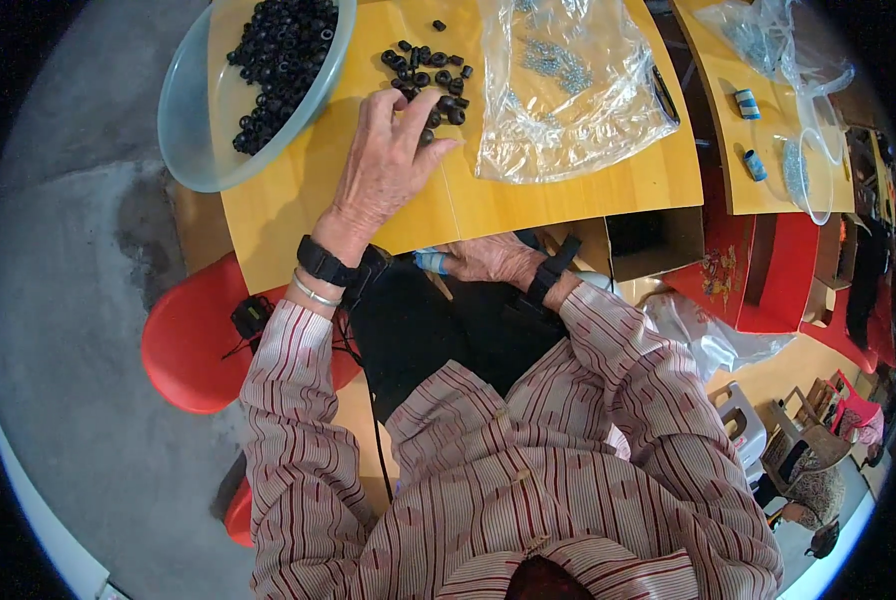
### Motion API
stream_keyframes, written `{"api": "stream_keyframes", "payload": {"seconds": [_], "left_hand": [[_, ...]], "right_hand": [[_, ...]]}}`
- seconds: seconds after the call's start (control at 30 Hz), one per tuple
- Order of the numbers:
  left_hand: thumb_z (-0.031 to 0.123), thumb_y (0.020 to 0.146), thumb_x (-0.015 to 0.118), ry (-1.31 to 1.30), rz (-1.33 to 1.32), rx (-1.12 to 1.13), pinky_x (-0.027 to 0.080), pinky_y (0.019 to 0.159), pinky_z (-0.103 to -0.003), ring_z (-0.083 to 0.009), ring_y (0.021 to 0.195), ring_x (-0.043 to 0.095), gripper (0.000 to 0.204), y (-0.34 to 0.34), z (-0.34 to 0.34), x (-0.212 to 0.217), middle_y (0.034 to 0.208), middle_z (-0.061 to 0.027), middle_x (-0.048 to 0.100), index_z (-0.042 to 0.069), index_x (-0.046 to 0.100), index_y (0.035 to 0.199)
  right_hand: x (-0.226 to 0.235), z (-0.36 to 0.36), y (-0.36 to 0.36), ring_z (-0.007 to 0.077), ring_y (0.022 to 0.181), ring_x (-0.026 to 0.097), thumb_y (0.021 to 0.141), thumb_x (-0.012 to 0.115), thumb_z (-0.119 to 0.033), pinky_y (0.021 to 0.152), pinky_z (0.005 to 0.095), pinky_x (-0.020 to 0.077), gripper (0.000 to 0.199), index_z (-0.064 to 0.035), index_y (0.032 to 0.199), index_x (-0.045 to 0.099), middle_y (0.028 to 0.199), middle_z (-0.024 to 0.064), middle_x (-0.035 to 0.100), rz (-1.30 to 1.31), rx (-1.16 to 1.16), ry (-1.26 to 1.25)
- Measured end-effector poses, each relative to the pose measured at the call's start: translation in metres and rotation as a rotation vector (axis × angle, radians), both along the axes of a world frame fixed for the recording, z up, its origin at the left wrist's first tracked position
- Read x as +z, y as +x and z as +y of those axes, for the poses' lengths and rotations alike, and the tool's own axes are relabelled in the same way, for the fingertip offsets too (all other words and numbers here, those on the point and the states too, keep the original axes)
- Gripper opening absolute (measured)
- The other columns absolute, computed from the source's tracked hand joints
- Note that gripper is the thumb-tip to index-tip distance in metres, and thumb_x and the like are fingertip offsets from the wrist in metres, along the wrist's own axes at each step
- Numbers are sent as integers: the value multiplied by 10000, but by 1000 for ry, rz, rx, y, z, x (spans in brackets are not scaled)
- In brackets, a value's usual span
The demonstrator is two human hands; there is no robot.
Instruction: The person sorts black plastic components by hand on a work table, inspecting them one by one.
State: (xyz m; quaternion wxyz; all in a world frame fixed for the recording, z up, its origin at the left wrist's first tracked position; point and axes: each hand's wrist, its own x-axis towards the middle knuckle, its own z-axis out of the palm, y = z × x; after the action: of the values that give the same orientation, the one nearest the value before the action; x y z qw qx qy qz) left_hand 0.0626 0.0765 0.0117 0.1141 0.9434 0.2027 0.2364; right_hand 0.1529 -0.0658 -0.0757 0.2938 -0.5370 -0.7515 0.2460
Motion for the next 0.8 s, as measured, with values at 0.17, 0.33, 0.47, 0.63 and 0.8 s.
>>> {"api": "stream_keyframes", "payload": {"seconds": [0.17,0.33,0.47,0.63,0.8], "left_hand": [[169,784,709,-15,-145,56,457,790,-394,-313,958,474,434,-14,-1,5,1044,-167,484,36,528,1155],[58,838,628,-291,-163,327,461,675,-340,-253,793,510,292,-33,-17,6,948,-128,518,17,532,1111],[121,867,639,-272,-185,385,449,600,-258,-143,731,510,307,-50,-23,-14,896,-64,509,50,547,1151],[133,862,651,-368,-265,476,450,604,-253,-131,710,504,317,-48,-32,-18,900,-59,530,51,549,1151],[127,847,662,-365,-247,446,457,626,-264,-141,727,498,362,-44,-33,-18,916,-69,527,56,541,1181]], "right_hand": [[1,0,1,350,883,586,766,628,-249,766,446,474,213,-88,906,625,917,142,604,31,40,-107],[-2,-1,3,350,900,588,834,610,-309,776,424,472,310,-77,1039,607,947,139,616,-85,60,-116],[1,0,-1,337,847,597,801,611,-284,737,444,482,238,-66,896,623,888,138,613,-68,59,-73],[-2,0,0,340,841,597,800,611,-290,735,447,481,251,-49,872,608,865,143,608,-41,69,-76],[2,2,1,346,845,595,800,608,-285,739,447,479,250,-46,873,607,866,150,607,-39,85,-91]]}}
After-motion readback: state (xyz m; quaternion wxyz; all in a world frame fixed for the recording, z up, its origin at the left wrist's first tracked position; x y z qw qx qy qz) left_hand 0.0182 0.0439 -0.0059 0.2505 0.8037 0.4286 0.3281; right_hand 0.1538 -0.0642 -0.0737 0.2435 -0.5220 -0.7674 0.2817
